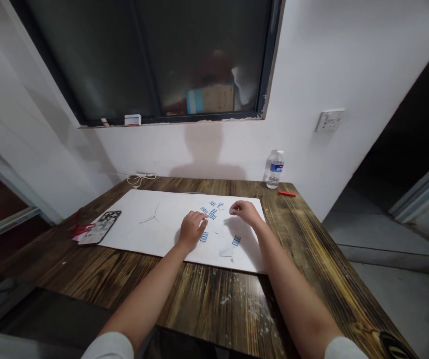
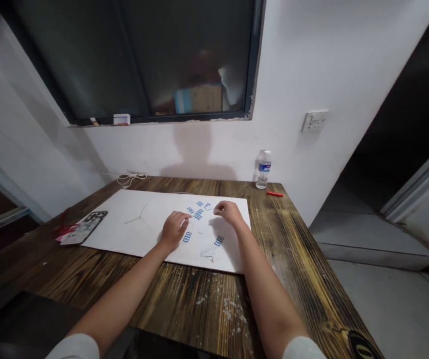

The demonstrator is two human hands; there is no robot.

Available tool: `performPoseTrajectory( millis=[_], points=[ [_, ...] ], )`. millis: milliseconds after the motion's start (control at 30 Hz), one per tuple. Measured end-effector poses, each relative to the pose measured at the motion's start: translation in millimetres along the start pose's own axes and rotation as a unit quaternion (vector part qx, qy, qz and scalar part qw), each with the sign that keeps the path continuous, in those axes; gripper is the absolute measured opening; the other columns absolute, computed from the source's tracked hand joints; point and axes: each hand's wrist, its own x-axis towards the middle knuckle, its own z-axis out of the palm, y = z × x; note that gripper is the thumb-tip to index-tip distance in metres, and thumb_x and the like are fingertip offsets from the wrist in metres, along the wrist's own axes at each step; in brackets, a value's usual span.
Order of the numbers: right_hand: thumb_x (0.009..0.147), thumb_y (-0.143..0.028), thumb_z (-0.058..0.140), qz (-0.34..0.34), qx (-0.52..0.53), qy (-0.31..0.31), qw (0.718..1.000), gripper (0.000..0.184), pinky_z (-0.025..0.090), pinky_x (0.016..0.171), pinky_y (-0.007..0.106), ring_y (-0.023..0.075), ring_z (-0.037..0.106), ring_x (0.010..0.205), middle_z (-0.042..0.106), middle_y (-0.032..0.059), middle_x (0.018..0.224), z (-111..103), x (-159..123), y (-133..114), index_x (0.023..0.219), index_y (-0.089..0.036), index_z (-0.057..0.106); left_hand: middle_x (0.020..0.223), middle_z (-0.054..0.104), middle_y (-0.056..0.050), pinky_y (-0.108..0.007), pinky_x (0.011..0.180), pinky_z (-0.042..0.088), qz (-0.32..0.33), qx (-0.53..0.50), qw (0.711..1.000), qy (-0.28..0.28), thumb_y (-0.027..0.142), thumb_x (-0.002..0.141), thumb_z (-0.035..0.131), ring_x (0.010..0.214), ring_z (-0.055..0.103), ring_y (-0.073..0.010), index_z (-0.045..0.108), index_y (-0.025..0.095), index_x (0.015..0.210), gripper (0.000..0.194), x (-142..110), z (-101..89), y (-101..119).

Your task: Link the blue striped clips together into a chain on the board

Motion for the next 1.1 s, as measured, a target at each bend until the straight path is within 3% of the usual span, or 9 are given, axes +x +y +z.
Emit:
performPoseTrajectory(
  millis=[167, 333, 433, 567, 667, 733, 833, 967, 1100],
  points=[
    [0.074, -0.027, 0.07, -0.136, 0.118, 0.053, 0.982, 0.006, 0.043, 0.069, 0.027, 0.0148, 0.054, 0.073, 0.064, 0.0028, 0.085, 25, 4, -19, 0.075, -0.021, 0.073, 0.098, 0.068, -0.008, -0.037, 0.088, 0.041, 0.053, -0.089, 0.994, -0.023, 0.05, 0.096, 0.028, 0.094, 0.057, -0.0226, 0.067, 0.02, 0.099, 0.049, 1, 8.6, -4],
    [0.072, -0.025, 0.073, -0.167, 0.153, 0.052, 0.973, 0.003, 0.042, 0.07, 0.028, 0.0143, 0.05, 0.071, 0.053, 0.0003, 0.076, 45, 4, -13, 0.075, -0.025, 0.075, 0.096, 0.069, -0.007, -0.033, 0.086, 0.041, 0.038, -0.136, 0.988, -0.064, 0.051, 0.094, 0.033, 0.092, 0.06, -0.0216, 0.068, 0.02, 0.097, 0.047, 5, 20.5, -11],
    [0.071, -0.024, 0.073, -0.156, 0.182, 0.038, 0.97, 0.004, 0.041, 0.067, 0.028, 0.0141, 0.049, 0.069, 0.049, -0.0005, 0.074, 53, 3, -4, 0.074, -0.026, 0.076, 0.089, 0.07, -0.006, -0.031, 0.08, 0.042, -0.022, -0.15, 0.984, -0.089, 0.053, 0.094, 0.028, 0.086, 0.061, -0.021, 0.07, 0.02, 0.091, 0.053, 13, 25.4, -16],
    [0.07, -0.022, 0.07, -0.137, 0.225, 0.039, 0.964, 0.009, 0.041, 0.066, 0.028, 0.0146, 0.053, 0.07, 0.053, 0.0004, 0.075, 60, 2, 7, 0.076, -0.024, 0.076, 0.066, 0.067, -0.004, -0.028, 0.063, 0.039, -0.163, -0.182, 0.961, -0.13, 0.059, 0.091, 0.026, 0.066, 0.061, -0.0198, 0.071, 0.02, 0.079, 0.061, 32, 29.1, -13],
    [0.071, -0.022, 0.066, -0.138, 0.242, 0.032, 0.96, 0.012, 0.042, 0.069, 0.029, 0.016, 0.057, 0.073, 0.06, 0.0024, 0.079, 62, 3, 11, 0.078, -0.022, 0.076, 0.061, 0.065, -0.003, -0.028, 0.058, 0.036, -0.189, -0.188, 0.96, -0.088, 0.061, 0.088, 0.035, 0.059, 0.058, -0.0193, 0.07, 0.02, 0.075, 0.055, 43, 37.8, -5],
    [0.072, -0.022, 0.064, -0.137, 0.233, 0.03, 0.962, 0.015, 0.043, 0.069, 0.03, 0.0162, 0.057, 0.073, 0.064, 0.0031, 0.08, 62, 4, 13, 0.082, -0.021, 0.076, 0.065, 0.066, -0.003, -0.027, 0.059, 0.037, -0.168, -0.209, 0.962, -0.045, 0.056, 0.089, 0.038, 0.062, 0.059, -0.019, 0.068, 0.02, 0.076, 0.049, 46, 47.8, -2],
    [0.074, -0.023, 0.063, -0.143, 0.206, 0.039, 0.967, 0.02, 0.043, 0.069, 0.029, 0.0159, 0.057, 0.073, 0.065, 0.0036, 0.082, 60, 5, 12, 0.09, -0.021, 0.076, 0.067, 0.066, -0.002, -0.026, 0.061, 0.039, -0.131, -0.273, 0.952, -0.04, 0.051, 0.087, 0.044, 0.066, 0.059, -0.0179, 0.066, 0.02, 0.077, 0.039, 46, 63.6, -6],
    [0.075, -0.025, 0.065, -0.17, 0.176, 0.024, 0.969, 0.033, 0.042, 0.068, 0.028, 0.0152, 0.054, 0.075, 0.061, 0.0036, 0.088, 57, 2, 7, 0.107, -0.023, 0.073, 0.065, 0.064, -0.002, -0.026, 0.06, 0.04, -0.158, -0.384, 0.908, -0.053, 0.049, 0.081, 0.053, 0.061, 0.057, -0.0159, 0.064, 0.018, 0.075, 0.033, 44, 73.0, -16],
    [0.078, -0.025, 0.063, -0.199, 0.177, -0.013, 0.964, 0.038, 0.041, 0.07, 0.029, 0.0161, 0.052, 0.077, 0.057, 0.0033, 0.086, 58, 0, 1, 0.115, -0.025, 0.07, 0.067, 0.065, -0.002, -0.025, 0.059, 0.041, -0.175, -0.443, 0.878, -0.051, 0.048, 0.074, 0.062, 0.061, 0.057, -0.0155, 0.066, 0.016, 0.082, 0.033, 45, 69.2, -17]
  ],
)
